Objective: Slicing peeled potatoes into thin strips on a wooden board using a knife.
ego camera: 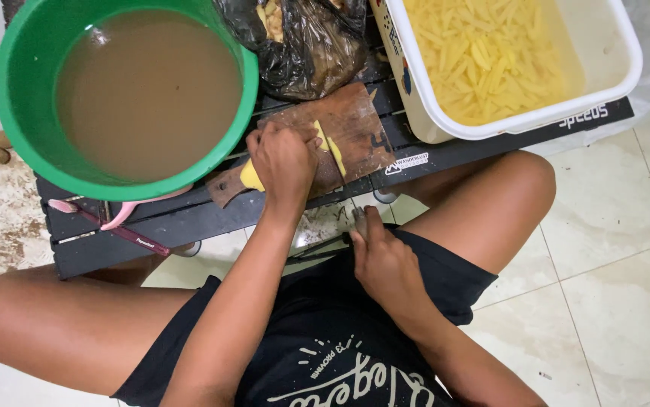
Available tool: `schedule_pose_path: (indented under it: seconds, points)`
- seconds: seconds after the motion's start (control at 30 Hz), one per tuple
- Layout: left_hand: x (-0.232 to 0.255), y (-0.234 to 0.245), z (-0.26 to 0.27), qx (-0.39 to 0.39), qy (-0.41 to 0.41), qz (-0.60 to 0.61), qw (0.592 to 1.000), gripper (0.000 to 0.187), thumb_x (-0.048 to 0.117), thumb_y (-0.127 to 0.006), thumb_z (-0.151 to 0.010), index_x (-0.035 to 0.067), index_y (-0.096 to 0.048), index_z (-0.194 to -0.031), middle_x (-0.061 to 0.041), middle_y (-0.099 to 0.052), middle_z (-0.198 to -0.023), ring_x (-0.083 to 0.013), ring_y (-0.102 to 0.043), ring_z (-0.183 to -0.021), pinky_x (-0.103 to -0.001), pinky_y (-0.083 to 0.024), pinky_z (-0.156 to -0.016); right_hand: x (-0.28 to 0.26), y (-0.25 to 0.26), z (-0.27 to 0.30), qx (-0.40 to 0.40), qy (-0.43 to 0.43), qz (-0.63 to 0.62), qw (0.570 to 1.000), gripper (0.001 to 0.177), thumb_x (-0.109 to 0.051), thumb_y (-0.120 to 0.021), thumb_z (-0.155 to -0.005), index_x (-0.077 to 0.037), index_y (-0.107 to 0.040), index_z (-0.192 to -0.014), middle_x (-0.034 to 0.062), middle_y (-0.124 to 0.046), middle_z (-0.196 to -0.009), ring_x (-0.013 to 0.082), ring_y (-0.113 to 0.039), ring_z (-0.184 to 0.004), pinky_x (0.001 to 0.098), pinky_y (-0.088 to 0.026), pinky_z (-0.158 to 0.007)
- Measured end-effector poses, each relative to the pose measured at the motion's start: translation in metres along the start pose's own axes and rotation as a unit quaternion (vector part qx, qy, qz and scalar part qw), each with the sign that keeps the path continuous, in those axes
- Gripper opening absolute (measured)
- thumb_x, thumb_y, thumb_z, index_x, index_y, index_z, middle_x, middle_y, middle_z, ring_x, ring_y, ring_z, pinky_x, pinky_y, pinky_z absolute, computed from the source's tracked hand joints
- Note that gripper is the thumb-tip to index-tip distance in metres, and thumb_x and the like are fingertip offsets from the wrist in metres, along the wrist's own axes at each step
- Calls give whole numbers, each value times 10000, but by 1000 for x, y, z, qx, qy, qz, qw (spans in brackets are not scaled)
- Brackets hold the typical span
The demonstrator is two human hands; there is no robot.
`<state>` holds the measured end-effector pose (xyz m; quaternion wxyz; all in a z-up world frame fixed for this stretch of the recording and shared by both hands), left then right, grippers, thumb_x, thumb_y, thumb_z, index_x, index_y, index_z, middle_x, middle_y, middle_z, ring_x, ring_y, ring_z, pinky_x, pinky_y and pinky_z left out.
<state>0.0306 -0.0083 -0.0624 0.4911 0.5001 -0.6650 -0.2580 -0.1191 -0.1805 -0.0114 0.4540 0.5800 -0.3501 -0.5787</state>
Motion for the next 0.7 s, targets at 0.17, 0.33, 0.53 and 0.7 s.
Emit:
schedule_pose_path:
  seconds: [0.17, 0.33, 0.53, 0.7]
  points:
    - [-11, -12, -4, -14, -7, -1, 1000, 168, 464, -847, -722, 328, -811, -814, -20, -681, -709, -240, -667, -944, -458, -356, -1066, 3, 15, -2, -12, -31, -84, 996, 508, -346, -501, -1024, -52, -516, -1438, 276, -733, -961, 525, -723, -725, 646, -589, -573]
    - [-5, -4, -6, -2, 1, -8, 1000, 134, 442, -852, -740, 327, -825, -803, -55, -685, -679, -280, -697, -909, -449, -369, -1080, -6, 18, -8, 14, -19, -102, 995, 476, -292, -514, -1025, -25, -531, -1419, 291, -735, -980, 551, -711, -717, 663, -583, -575]
    - [-6, -8, -7, -19, -2, 16, 1000, 79, 434, -840, -745, 385, -809, -799, -25, -659, -689, -254, -687, -892, -408, -425, -1019, -4, -2, -9, 13, -8, -60, 998, 456, -315, -520, -1030, -75, -528, -1417, 232, -742, -950, 493, -732, -706, 614, -610, -587]
    - [-16, -13, -6, -16, -1, 7, 1000, 100, 379, -844, -721, 363, -821, -817, -43, -665, -658, -289, -690, -892, -431, -448, -1005, 2, -12, -9, 14, -13, -35, 999, 495, -375, -505, -1027, -107, -514, -1442, 195, -739, -925, 504, -721, -680, 620, -596, -578]
Point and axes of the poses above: each hand's wrist, its own z-axis away from the middle knuckle, its own y-axis out of the back of the hand, x = y × z, the point moved 5 cm from there along -z, towards the middle knuckle
